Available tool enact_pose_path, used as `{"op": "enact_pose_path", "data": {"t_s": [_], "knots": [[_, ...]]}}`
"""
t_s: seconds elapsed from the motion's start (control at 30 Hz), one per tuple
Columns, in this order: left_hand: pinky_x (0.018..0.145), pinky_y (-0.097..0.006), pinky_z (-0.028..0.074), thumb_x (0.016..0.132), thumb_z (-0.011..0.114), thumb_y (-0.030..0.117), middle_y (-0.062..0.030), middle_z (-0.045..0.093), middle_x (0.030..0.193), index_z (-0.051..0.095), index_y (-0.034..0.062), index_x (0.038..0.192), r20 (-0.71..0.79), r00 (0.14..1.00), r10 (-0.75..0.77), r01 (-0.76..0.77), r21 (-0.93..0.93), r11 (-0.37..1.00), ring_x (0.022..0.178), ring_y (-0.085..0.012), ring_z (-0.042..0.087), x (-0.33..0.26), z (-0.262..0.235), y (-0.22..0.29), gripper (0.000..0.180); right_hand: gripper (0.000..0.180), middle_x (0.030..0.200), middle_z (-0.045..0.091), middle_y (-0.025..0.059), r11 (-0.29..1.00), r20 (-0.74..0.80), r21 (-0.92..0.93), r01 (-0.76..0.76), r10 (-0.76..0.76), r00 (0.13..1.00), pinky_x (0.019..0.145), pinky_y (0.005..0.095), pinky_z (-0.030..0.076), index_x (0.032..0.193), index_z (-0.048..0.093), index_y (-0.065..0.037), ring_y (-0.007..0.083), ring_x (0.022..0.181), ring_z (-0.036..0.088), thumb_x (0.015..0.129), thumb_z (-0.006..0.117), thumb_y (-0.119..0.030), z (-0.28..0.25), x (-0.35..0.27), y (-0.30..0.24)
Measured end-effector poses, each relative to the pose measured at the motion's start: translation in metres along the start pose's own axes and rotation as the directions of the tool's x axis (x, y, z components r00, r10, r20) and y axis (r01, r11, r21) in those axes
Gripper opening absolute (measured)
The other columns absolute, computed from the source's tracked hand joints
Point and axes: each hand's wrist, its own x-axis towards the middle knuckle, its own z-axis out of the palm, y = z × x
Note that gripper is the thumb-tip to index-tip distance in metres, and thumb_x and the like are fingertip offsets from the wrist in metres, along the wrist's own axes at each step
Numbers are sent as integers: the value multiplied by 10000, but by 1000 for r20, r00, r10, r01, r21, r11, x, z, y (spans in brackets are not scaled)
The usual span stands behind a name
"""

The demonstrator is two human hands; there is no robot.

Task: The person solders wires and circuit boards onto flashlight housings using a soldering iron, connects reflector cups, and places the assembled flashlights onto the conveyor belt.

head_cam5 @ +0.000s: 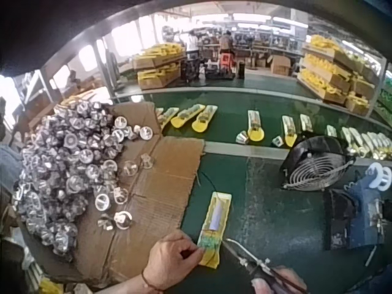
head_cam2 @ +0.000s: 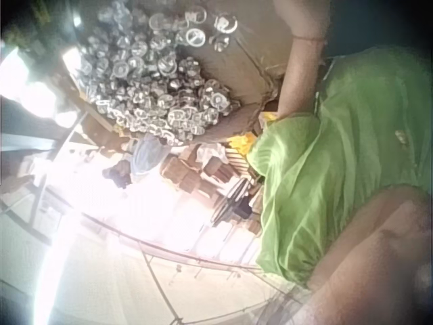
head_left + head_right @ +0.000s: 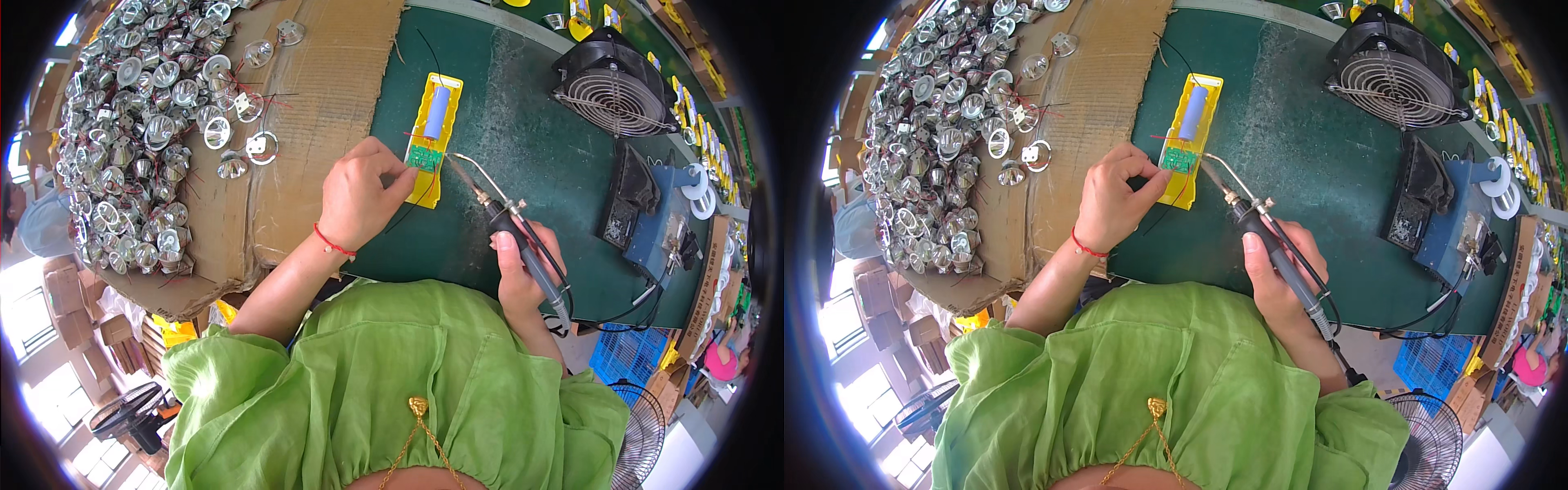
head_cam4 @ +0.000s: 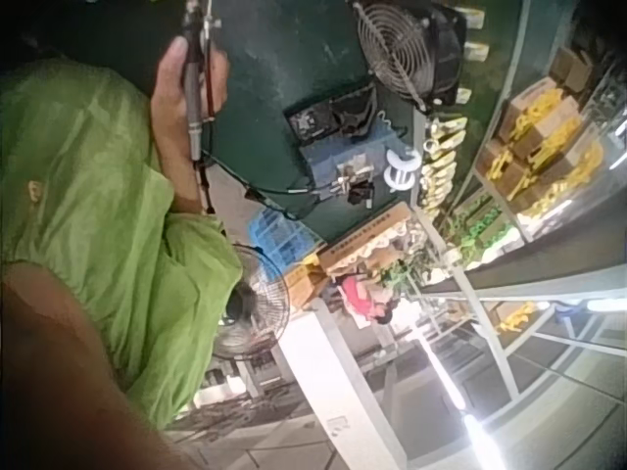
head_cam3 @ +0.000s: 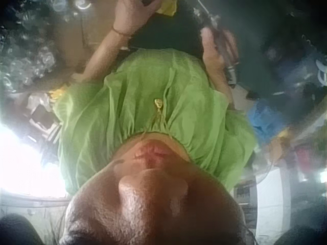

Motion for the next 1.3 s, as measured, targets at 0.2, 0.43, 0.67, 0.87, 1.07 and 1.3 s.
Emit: {"op": "enact_pose_path", "data": {"t_s": [0.2,0.43,0.67,0.87,1.07,1.3], "knots": [[549,-343,464,764,731,151,-60,606,767,679,37,701,11,1000,-11,11,1,1000,595,-218,596,1,1,-1,141,243,824,655,74,1000,-9,28,0,0,1000,582,210,472,1016,611,30,83,664,589,829,726,-72,0,-2,6],[570,-329,468,720,783,131,-78,609,802,677,45,817,-183,974,134,-141,-21,990,661,-200,597,-2,-22,-4,167,236,808,647,70,998,-30,3,69,-69,997,598,215,473,1006,615,27,85,666,584,825,729,-73,-4,1,10],[685,-368,451,726,774,192,-52,616,745,686,78,694,-60,989,136,-127,136,983,748,-243,582,-8,-11,-10,147,236,845,646,77,1000,49,24,0,-1,999,604,221,476,1009,617,23,89,676,582,829,728,-81,2,0,5],[626,-360,454,749,739,146,-64,618,736,671,50,693,-48,999,8,-11,-67,998,690,-238,584,-5,-11,-8,131,241,844,653,84,999,90,-13,41,-40,995,600,227,484,1015,611,23,100,683,602,834,724,-89,5,5,0],[617,-341,464,756,726,127,-76,627,742,662,22,698,2,999,47,-47,1,999,694,-220,598,1,-5,-4,135,219,795,658,78,999,98,2,33,-33,995,569,223,479,987,623,22,84,650,607,827,730,-83,15,9,1],[609,-337,477,753,726,130,-87,631,736,663,16,691,29,999,38,-37,-29,999,649,-221,603,4,-5,-6,144,196,757,658,50,998,5,65,-6,6,1000,554,203,466,959,636,20,69,608,584,810,737,-58,20,9,10]]}}
